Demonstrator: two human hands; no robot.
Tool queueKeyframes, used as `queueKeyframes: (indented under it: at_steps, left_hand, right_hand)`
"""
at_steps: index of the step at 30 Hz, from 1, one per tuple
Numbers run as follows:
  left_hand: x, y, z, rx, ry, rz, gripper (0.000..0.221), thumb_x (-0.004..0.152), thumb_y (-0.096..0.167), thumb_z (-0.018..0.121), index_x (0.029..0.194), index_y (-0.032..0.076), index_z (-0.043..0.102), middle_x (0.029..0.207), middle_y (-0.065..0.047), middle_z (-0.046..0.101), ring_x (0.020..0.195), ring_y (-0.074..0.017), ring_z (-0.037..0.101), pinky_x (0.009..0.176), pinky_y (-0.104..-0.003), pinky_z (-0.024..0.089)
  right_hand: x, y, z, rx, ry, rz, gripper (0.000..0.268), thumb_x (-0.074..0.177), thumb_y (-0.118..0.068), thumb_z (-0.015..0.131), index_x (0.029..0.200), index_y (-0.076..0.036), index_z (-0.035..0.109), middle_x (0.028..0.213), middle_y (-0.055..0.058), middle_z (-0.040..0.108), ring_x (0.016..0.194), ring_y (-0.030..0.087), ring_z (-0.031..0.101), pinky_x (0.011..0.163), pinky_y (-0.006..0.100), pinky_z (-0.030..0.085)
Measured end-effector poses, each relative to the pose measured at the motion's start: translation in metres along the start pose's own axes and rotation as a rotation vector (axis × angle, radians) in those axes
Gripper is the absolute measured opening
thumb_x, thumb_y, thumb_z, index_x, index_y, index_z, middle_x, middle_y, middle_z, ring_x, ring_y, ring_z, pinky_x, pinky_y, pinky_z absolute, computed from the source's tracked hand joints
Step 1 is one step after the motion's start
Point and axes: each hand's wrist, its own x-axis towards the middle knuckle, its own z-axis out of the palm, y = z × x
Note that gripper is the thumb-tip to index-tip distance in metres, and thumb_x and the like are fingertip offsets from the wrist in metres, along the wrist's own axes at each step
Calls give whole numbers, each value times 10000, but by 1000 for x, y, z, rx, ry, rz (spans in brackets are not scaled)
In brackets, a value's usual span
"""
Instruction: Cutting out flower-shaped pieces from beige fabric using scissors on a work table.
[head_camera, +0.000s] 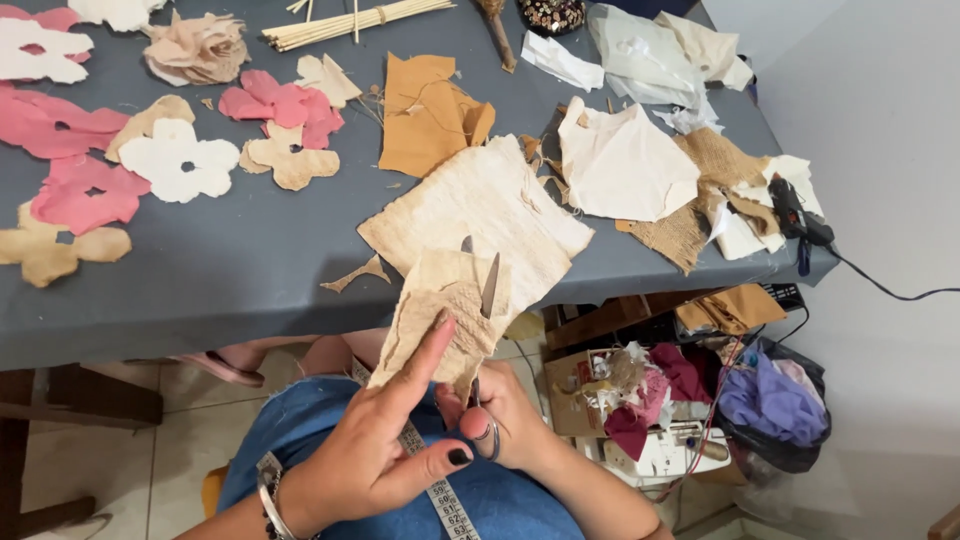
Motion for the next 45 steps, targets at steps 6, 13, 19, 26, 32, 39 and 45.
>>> queueKeyframes:
  at_steps: [6, 13, 19, 26, 32, 39, 45]
  left_hand:
    - [0, -5, 2, -18, -3, 14, 954, 947, 500, 588, 1617, 41, 87, 1695, -167, 272, 540, -121, 621, 888, -310, 506]
    - [0, -7, 1, -36, -3, -2, 963, 926, 512, 605, 1613, 57, 108, 1701, -132, 256, 396, -81, 528, 694, -266, 525]
    - [-1, -5, 0, -22, 35, 39, 940, 939, 517, 592, 1612, 44, 135, 1695, -138, 277, 430, -80, 499, 720, -274, 500]
    - [0, -5, -3, 24, 214, 77, 758, 925, 411, 660, 1538, 55, 391, 1566, -139, 500, 966, -166, 438, 847, -291, 459]
    - [5, -7, -6, 98, 427, 158, 433, 940, 247, 684, 1346, 99, 650, 910, 51, 803, 512, -40, 403, 490, -214, 401]
    - [21, 7, -12, 172, 612, 173, 163, 850, 131, 827, 1010, 156, 810, 927, 53, 818, 465, 7, 510, 470, -188, 433]
    - [22, 13, -12, 279, 610, 169, 149, 884, 137, 792, 1011, 211, 813, 644, 113, 705, 495, -55, 444, 534, -234, 421]
  right_hand:
    - [1, -2, -1, -57, 4, 15, 788, 964, -870, 264, 653, -156, 384, 593, -21, 491, 510, 136, 461, 524, 301, 381]
    - [-1, -5, -4, -148, 17, 14, 765, 1010, -811, 236, 696, -146, 447, 606, -40, 484, 526, 144, 459, 551, 312, 374]
    - [-7, 3, -8, -216, 48, -18, 738, 1015, -790, 255, 737, -147, 488, 626, -35, 456, 547, 142, 434, 541, 321, 347]
    - [-10, 4, -11, -255, 14, -29, 681, 1010, -770, 284, 753, -160, 440, 629, -40, 421, 525, 137, 415, 518, 314, 347]
    - [-15, 10, -12, -314, 25, -85, 669, 1013, -760, 305, 746, -163, 447, 627, -44, 426, 513, 124, 424, 508, 299, 355]
    - [-12, -1, -8, -261, -20, -10, 751, 963, -848, 271, 728, -158, 449, 616, -45, 533, 527, 113, 507, 534, 277, 427]
    - [-8, -10, -11, -252, -21, 17, 767, 954, -861, 288, 709, -156, 463, 621, -48, 520, 539, 119, 491, 545, 281, 399]
